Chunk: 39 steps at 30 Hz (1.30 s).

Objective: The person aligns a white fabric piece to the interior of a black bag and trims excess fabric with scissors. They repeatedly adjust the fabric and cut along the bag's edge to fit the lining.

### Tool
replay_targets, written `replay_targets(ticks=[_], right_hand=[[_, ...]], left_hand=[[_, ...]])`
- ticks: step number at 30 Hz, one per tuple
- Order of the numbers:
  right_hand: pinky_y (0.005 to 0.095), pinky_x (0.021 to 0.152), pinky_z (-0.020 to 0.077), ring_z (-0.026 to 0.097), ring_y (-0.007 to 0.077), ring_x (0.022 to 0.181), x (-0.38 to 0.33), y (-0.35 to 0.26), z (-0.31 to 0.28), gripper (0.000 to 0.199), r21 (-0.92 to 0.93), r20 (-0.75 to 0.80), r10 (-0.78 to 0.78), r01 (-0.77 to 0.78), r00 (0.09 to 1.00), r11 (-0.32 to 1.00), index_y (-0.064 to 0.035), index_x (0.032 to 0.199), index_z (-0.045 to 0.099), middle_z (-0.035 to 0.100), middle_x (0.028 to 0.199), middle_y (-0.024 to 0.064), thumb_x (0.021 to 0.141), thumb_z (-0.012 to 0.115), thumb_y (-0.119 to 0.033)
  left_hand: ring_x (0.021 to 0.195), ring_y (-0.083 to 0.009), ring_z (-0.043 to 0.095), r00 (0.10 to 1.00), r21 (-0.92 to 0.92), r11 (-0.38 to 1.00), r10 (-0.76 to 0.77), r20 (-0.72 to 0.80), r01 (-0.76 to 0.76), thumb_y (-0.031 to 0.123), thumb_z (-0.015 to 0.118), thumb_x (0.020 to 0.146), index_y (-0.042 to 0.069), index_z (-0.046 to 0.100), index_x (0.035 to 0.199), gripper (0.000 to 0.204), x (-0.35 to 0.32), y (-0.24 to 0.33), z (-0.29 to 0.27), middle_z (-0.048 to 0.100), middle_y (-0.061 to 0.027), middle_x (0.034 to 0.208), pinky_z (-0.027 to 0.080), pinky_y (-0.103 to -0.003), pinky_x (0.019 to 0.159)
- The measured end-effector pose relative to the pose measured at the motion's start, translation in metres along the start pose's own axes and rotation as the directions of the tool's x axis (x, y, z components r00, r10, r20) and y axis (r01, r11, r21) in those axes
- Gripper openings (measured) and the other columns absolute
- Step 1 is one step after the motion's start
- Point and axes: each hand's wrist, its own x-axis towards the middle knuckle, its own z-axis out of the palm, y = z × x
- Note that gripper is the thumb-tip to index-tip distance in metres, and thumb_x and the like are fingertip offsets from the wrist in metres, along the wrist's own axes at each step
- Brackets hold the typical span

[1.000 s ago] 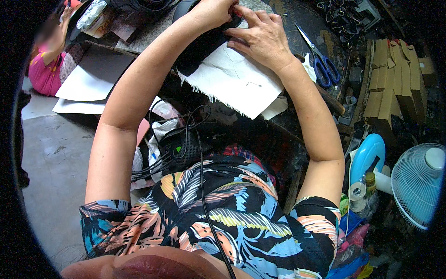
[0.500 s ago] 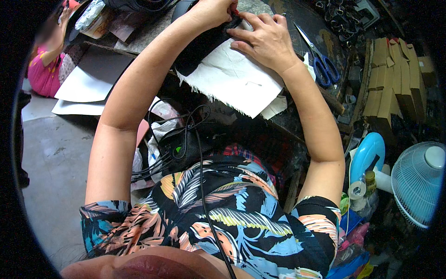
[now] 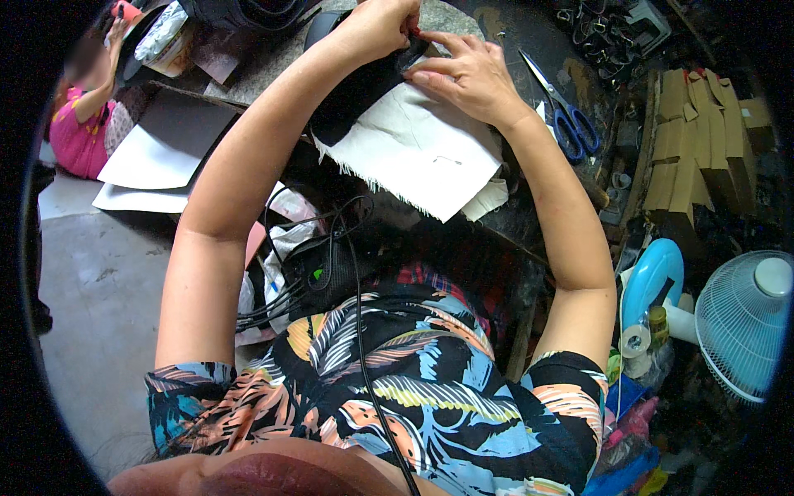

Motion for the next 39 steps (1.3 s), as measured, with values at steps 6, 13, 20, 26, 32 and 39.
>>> replay_targets(ticks=[6, 13, 20, 26, 32, 39], right_hand=[[0.0532, 0.110, 0.0254, 0.044, 0.0261, 0.134, 0.004, -0.029, 0.002, 0.051, -0.364, -0.133, 0.079, -0.122, 0.988, 0.923, -0.0255, 0.121, 0.073, 0.052, 0.145, 0.0065, 0.097, 0.047, -0.062], [0.0522, 0.110, 0.0216, 0.041, 0.0247, 0.136, 0.003, -0.033, -0.006, 0.048, -0.392, 0.008, 0.093, -0.082, 0.996, 0.916, -0.0403, 0.122, 0.070, 0.051, 0.145, 0.0034, 0.097, 0.039, -0.067], [0.0478, 0.111, 0.0219, 0.042, 0.0185, 0.133, 0.000, -0.007, -0.010, 0.036, -0.591, -0.041, 0.057, -0.070, 0.998, 0.804, -0.0525, 0.130, 0.060, 0.044, 0.152, -0.0036, 0.102, 0.038, -0.056], [0.0454, 0.109, 0.0231, 0.044, 0.0181, 0.130, -0.010, -0.002, -0.025, 0.050, -0.455, -0.192, 0.005, -0.093, 0.981, 0.885, -0.0424, 0.122, 0.070, 0.049, 0.149, -0.0016, 0.102, 0.028, -0.062], [0.0508, 0.113, 0.0199, 0.042, 0.0175, 0.134, -0.005, 0.004, -0.020, 0.040, -0.574, -0.037, 0.052, -0.064, 0.998, 0.817, -0.0517, 0.125, 0.064, 0.041, 0.153, -0.0025, 0.104, 0.030, -0.056], [0.0389, 0.076, 0.0552, 0.070, 0.0315, 0.082, -0.011, -0.005, -0.025, 0.063, 0.303, 0.038, 0.393, -0.385, 0.919, 0.872, -0.0215, 0.148, 0.046, 0.073, 0.100, 0.0145, 0.091, 0.068, -0.036]], left_hand=[[0.091, -0.0362, 0.071, 0.999, 0.252, 0.967, 0.048, -0.025, -0.040, 0.011, 0.070, 0.080, 0.006, 0.069, 0.096, 0.016, 0.005, 0.000, 0.009, 0.072, -0.0174, 0.087, 0.055, -0.045, 0.084], [0.081, -0.0394, 0.068, 0.998, 0.032, 0.999, -0.040, 0.050, 0.038, 0.016, 0.067, 0.080, 0.005, 0.062, 0.081, 0.012, 0.002, -0.001, 0.001, 0.068, -0.0211, 0.081, 0.051, -0.047, 0.072], [0.082, -0.0409, 0.067, 1.000, 0.057, 0.998, -0.009, -0.029, 0.011, 0.017, 0.066, 0.082, 0.004, 0.062, 0.084, 0.013, 0.000, -0.002, 0.006, 0.068, -0.0224, 0.082, 0.051, -0.048, 0.073], [0.083, -0.0419, 0.067, 0.999, 0.103, 0.995, 0.007, -0.045, -0.002, 0.017, 0.064, 0.083, 0.004, 0.062, 0.084, 0.013, -0.001, -0.004, 0.004, 0.068, -0.0231, 0.082, 0.051, -0.049, 0.073], [0.083, -0.0417, 0.067, 1.000, 0.062, 0.998, -0.015, -0.014, 0.016, 0.014, 0.062, 0.083, 0.004, 0.061, 0.084, 0.010, -0.002, 0.001, 0.000, 0.068, -0.0227, 0.083, 0.050, -0.049, 0.073], [0.081, -0.0393, 0.067, 0.997, 0.007, 1.000, -0.005, -0.079, 0.006, 0.008, 0.063, 0.082, 0.004, 0.060, 0.086, 0.007, -0.010, 0.016, -0.014, 0.067, -0.0210, 0.081, 0.050, -0.047, 0.073]])
